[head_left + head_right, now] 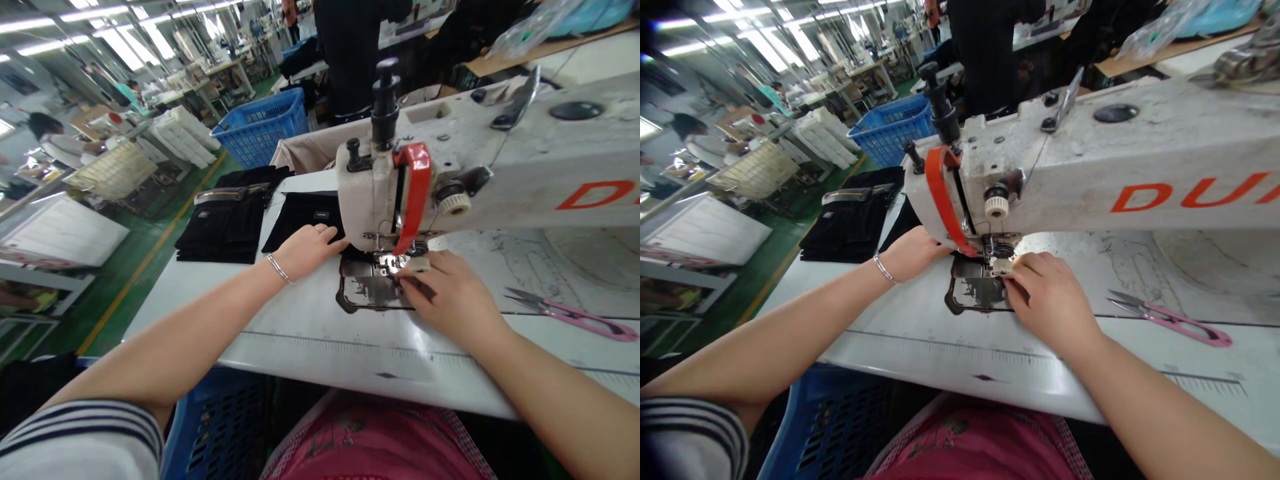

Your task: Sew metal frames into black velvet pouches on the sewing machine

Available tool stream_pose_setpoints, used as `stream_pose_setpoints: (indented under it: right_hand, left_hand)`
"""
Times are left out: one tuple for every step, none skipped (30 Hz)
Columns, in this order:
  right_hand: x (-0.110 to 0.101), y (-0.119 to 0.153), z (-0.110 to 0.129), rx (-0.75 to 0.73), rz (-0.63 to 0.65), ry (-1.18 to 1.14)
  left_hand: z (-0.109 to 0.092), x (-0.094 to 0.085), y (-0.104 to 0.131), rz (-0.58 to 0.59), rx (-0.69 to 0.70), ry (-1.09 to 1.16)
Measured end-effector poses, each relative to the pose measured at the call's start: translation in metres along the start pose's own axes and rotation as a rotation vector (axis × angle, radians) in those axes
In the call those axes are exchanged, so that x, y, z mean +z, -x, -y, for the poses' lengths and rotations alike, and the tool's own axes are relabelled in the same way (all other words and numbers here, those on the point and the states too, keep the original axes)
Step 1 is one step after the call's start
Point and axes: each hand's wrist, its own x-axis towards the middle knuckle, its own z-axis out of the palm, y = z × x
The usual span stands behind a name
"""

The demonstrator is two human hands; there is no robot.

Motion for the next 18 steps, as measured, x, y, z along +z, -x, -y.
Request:
stream_pose_setpoints:
  right_hand:
    - [-0.001,0.0,-0.001,0.032,0.026,0.035]
    - [-0.003,-0.001,-0.001,0.059,0.056,0.064]
    - [-0.004,-0.001,-0.001,0.074,0.086,0.08]
    - [-0.006,-0.001,-0.002,0.073,0.115,0.083]
    - [-0.008,0.0,-0.002,0.059,0.142,0.075]
    - [-0.01,0.0,-0.002,0.036,0.167,0.06]
    - [-0.011,0.0,-0.003,0.011,0.185,0.041]
    - [-0.011,-0.001,-0.003,-0.01,0.193,0.024]
    - [-0.011,-0.001,-0.003,-0.02,0.184,0.015]
    - [-0.01,-0.002,-0.003,-0.016,0.157,0.024]
    - [-0.009,-0.003,-0.003,-0.001,0.122,0.052]
    - [-0.007,-0.004,-0.003,0.015,0.083,0.094]
    - [-0.006,-0.005,-0.002,0.023,0.048,0.134]
    - [-0.004,-0.004,-0.002,0.018,0.027,0.157]
    - [-0.003,-0.003,-0.001,-0.014,0.025,0.15]
    - [-0.002,-0.001,0.0,-0.069,0.045,0.11]
    - [-0.001,0.001,0.001,-0.139,0.074,0.048]
    - [0.0,0.003,0.002,-0.206,0.103,-0.017]
  left_hand:
    - [-0.004,-0.009,0.005,0.059,-0.022,-0.061]
    - [-0.011,-0.018,0.01,0.117,-0.031,-0.107]
    - [-0.021,-0.027,0.016,0.171,-0.032,-0.132]
    - [-0.032,-0.037,0.022,0.219,-0.034,-0.137]
    - [-0.045,-0.045,0.027,0.264,-0.039,-0.126]
    - [-0.059,-0.054,0.031,0.3,-0.028,-0.093]
    - [-0.072,-0.061,0.035,0.328,0.003,-0.044]
    - [-0.083,-0.068,0.036,0.346,0.03,0.024]
    - [-0.092,-0.073,0.036,0.363,0.052,0.114]
    - [-0.1,-0.076,0.035,0.379,0.062,0.22]
    - [-0.104,-0.078,0.032,0.386,0.054,0.325]
    - [-0.107,-0.077,0.029,0.369,0.035,0.411]
    - [-0.108,-0.074,0.025,0.318,-0.005,0.462]
    - [-0.107,-0.068,0.02,0.237,-0.054,0.472]
    - [-0.106,-0.059,0.016,0.137,-0.102,0.444]
    - [-0.104,-0.048,0.013,0.036,-0.15,0.403]
    - [-0.102,-0.036,0.011,-0.044,-0.185,0.369]
    - [-0.101,-0.024,0.01,-0.096,-0.199,0.351]
